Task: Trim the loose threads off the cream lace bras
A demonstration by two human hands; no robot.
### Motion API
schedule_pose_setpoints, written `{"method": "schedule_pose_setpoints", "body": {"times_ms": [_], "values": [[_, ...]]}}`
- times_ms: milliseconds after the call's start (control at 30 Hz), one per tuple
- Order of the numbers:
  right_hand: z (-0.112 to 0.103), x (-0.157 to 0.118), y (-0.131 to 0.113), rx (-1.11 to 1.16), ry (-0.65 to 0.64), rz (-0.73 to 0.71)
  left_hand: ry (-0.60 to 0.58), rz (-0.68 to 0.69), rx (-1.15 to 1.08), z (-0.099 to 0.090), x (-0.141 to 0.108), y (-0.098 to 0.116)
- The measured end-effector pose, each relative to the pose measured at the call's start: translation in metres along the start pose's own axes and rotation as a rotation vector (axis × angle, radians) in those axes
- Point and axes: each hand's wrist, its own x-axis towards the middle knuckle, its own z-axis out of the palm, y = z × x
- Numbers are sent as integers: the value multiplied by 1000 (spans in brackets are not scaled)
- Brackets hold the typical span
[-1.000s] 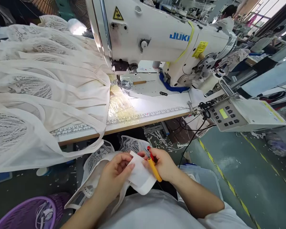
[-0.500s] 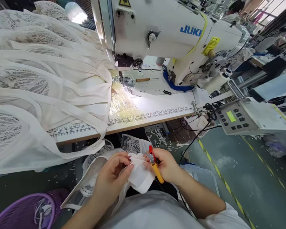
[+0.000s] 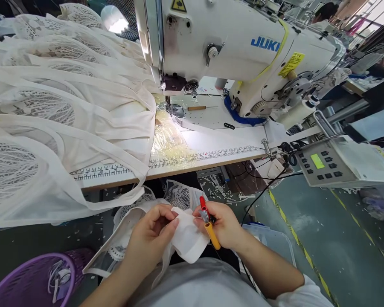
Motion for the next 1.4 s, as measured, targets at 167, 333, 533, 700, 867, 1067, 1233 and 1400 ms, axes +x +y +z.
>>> {"method": "schedule_pose_setpoints", "body": {"times_ms": [167,333,533,700,867,1067,1233,1400], "values": [[-3,-1,-1,15,-13,-52,-90,-223,-51,-6,2,8],[-4,-2,0,4,-22,-122,-235,-129,36,-8,6,16],[-4,-1,1,27,-13,-91,-156,69,213,-5,6,16],[-6,0,7,56,-58,-17,-60,79,274,-6,0,14],[-9,-3,12,71,-31,73,34,116,253,-6,-3,8],[-13,-5,11,420,-30,208,75,80,299,-7,-7,8],[-13,-5,10,582,15,191,144,74,214,-5,-11,7],[-12,-6,7,499,21,156,182,10,253,-4,-14,12]]}}
